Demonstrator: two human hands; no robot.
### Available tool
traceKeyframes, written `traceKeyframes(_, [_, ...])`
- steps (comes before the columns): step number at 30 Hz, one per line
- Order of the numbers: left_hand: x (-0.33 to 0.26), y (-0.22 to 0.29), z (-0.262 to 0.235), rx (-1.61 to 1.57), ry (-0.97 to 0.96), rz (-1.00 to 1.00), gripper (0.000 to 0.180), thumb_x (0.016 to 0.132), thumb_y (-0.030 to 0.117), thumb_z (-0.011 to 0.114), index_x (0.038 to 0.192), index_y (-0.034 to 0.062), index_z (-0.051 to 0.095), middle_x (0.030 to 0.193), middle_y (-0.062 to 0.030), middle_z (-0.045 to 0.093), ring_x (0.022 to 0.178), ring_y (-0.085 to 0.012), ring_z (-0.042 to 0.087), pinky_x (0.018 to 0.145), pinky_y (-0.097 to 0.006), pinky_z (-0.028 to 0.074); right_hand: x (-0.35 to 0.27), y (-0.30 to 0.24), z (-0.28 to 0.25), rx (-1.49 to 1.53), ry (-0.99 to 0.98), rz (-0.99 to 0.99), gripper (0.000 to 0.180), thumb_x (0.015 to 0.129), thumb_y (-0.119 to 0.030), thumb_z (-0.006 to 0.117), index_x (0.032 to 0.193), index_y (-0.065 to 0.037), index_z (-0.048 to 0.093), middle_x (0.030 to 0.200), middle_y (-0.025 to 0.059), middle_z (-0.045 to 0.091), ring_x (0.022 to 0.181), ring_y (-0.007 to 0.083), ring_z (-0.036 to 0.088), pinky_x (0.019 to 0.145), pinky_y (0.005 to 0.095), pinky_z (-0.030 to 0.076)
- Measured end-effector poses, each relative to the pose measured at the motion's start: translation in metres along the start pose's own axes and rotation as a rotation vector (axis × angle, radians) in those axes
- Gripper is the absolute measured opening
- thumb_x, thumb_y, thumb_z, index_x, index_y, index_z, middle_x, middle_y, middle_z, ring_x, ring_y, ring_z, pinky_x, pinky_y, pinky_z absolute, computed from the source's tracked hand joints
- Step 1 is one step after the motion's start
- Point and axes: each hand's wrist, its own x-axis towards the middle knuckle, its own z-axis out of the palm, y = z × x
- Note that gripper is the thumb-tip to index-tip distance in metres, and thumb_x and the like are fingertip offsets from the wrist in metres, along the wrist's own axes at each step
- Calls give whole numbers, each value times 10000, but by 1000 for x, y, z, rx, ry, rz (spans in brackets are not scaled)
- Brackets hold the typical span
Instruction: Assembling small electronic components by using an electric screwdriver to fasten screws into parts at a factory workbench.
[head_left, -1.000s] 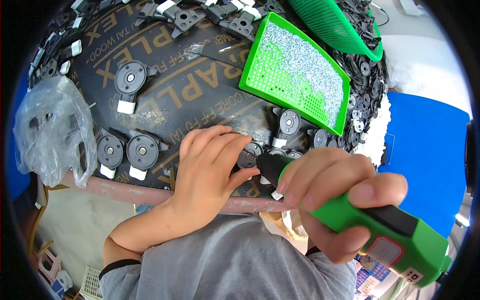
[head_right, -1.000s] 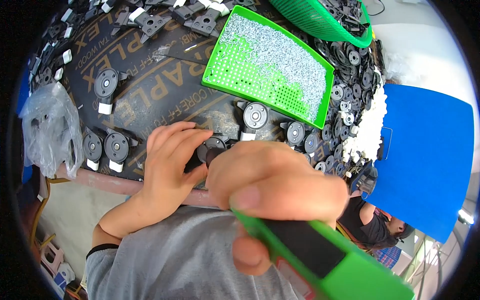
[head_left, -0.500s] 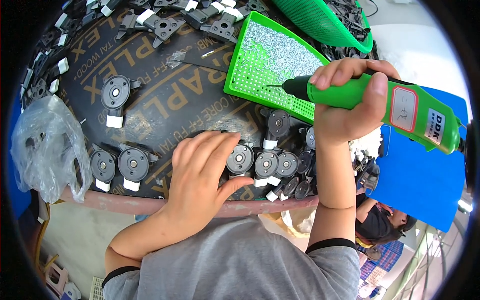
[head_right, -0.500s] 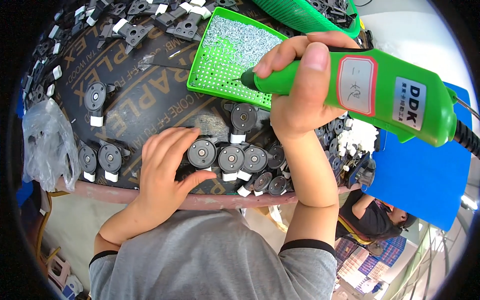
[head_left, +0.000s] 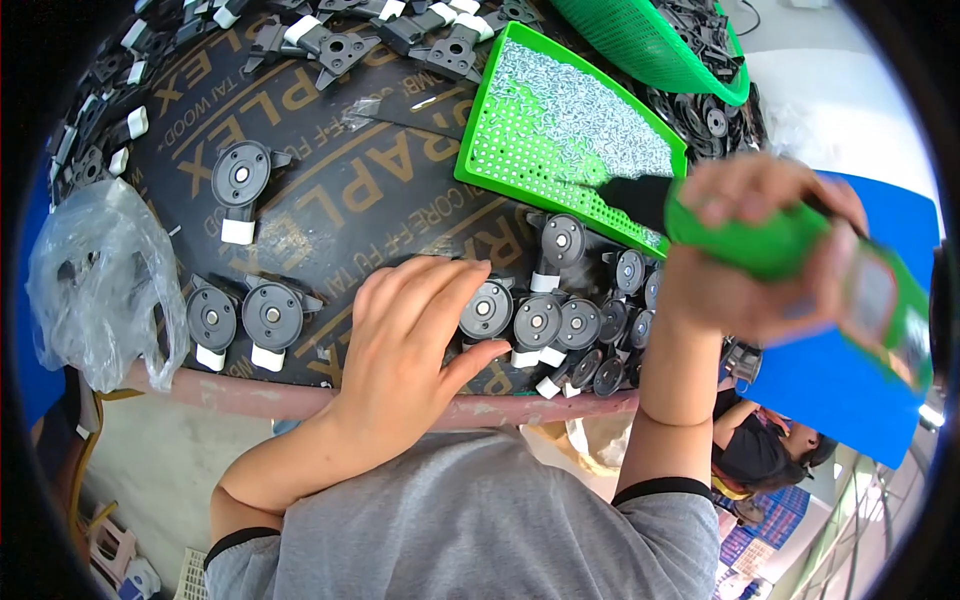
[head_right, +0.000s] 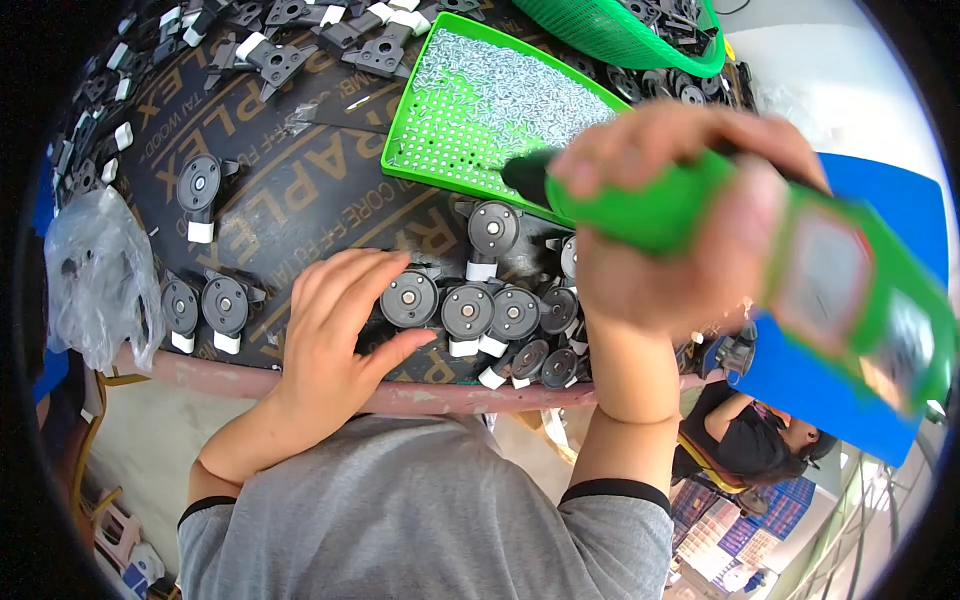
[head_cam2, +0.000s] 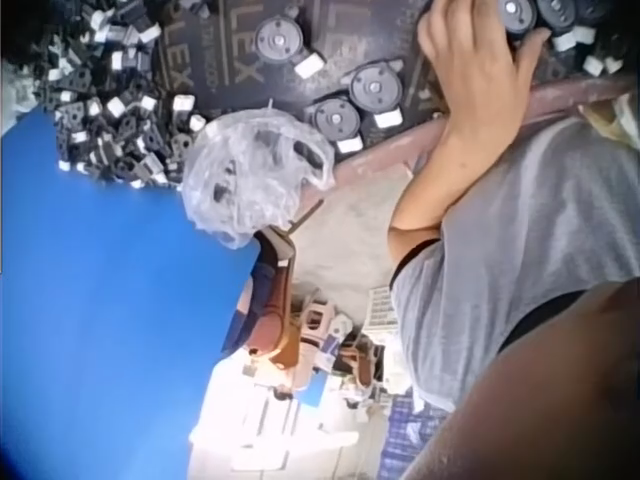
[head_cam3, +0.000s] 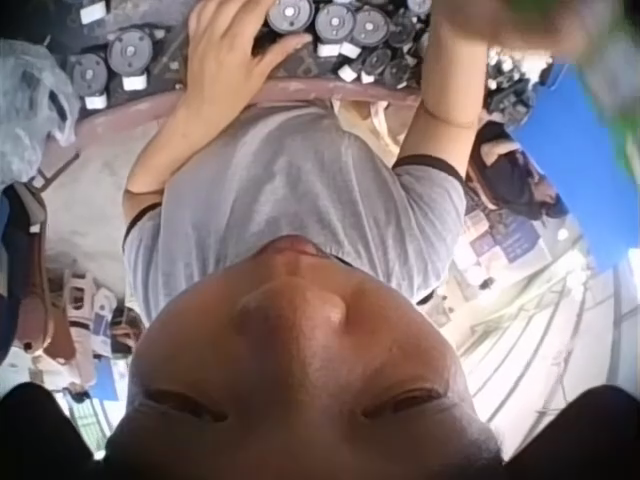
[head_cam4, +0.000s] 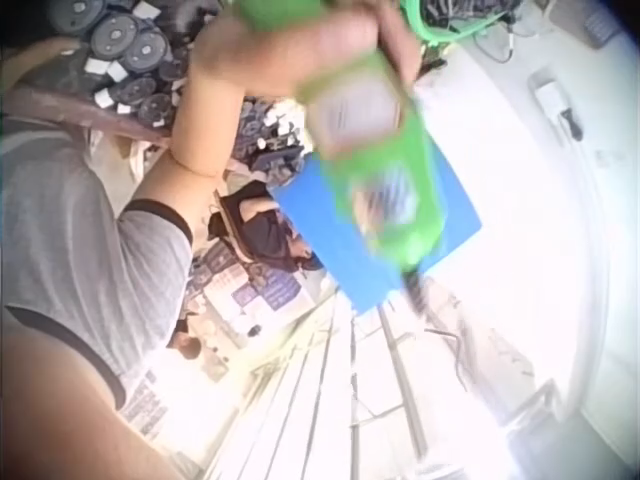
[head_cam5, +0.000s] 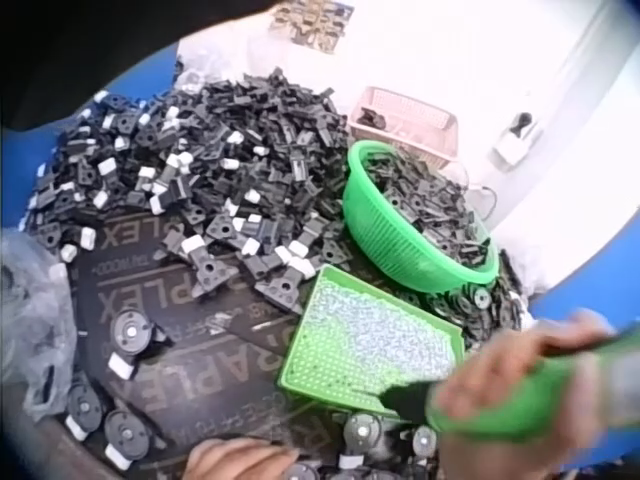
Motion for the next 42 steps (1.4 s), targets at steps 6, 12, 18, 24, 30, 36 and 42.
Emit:
traceKeyframes(6, [3, 1, 1, -33, 22, 1, 590, 745, 194, 839, 1275, 53, 622, 1238, -104, 630, 1183, -328, 559, 1006, -455, 416, -38, -59, 41, -174, -257, -111, 421, 961, -357, 597, 1195, -31, 467, 787, 81, 527, 593, 185, 550, 488, 315, 516])
traceKeyframes(12, [3, -1, 3, -18, 29, 36, 573, 743, 149, 803, 1264, 37, 593, 1208, -112, 617, 1143, -326, 567, 976, -464, 416, -63, -34, 40, -137, -366, -164, 400, 983, -316, 596, 1161, -30, 381, 798, 123, 557, 579, 212, 600, 466, 312, 560])
traceKeyframes(18, [4, 2, 3, -22, 26, 36, 566, 749, 153, 799, 1263, 40, 591, 1207, -111, 617, 1144, -323, 568, 978, -466, 417, -63, -37, 34, -178, -434, -87, 395, 990, -331, 592, 1146, -38, 379, 802, 123, 559, 585, 215, 614, 462, 317, 558])
traceKeyframes(24, [4, 2, 3, -13, 27, 40, 553, 763, 165, 794, 1263, 41, 591, 1195, -109, 621, 1136, -321, 569, 974, -462, 420, -64, -33, 34, -169, -380, -135, 392, 995, -337, 584, 1152, -49, 371, 803, 115, 554, 584, 207, 611, 463, 317, 557])
traceKeyframes(30, [3, 1, 2, -8, 26, 30, 549, 767, 166, 794, 1263, 44, 592, 1194, -107, 622, 1136, -318, 569, 973, -462, 421, -63, -32, 34, -147, -396, -116, 394, 994, -339, 585, 1148, -47, 370, 798, 112, 546, 586, 203, 610, 472, 313, 564])
traceKeyframes(36, [4, 1, 3, -14, 14, 26, 547, 769, 162, 792, 1265, 45, 591, 1201, -105, 622, 1139, -318, 569, 976, -466, 421, -62, -31, 33, -147, -407, -117, 379, 994, -339, 591, 1105, -47, 376, 785, 112, 540, 575, 200, 601, 470, 311, 562])
traceKeyframes(42, [2, 1, 4, 4, 20, 5, 562, 757, 196, 797, 1260, 49, 596, 1199, -101, 622, 1129, -318, 573, 971, -456, 428, -61, -30, 33, -134, -439, -51, 367, 990, -324, 614, 1079, -53, 384, 780, 111, 545, 567, 206, 598, 476, 313, 547])
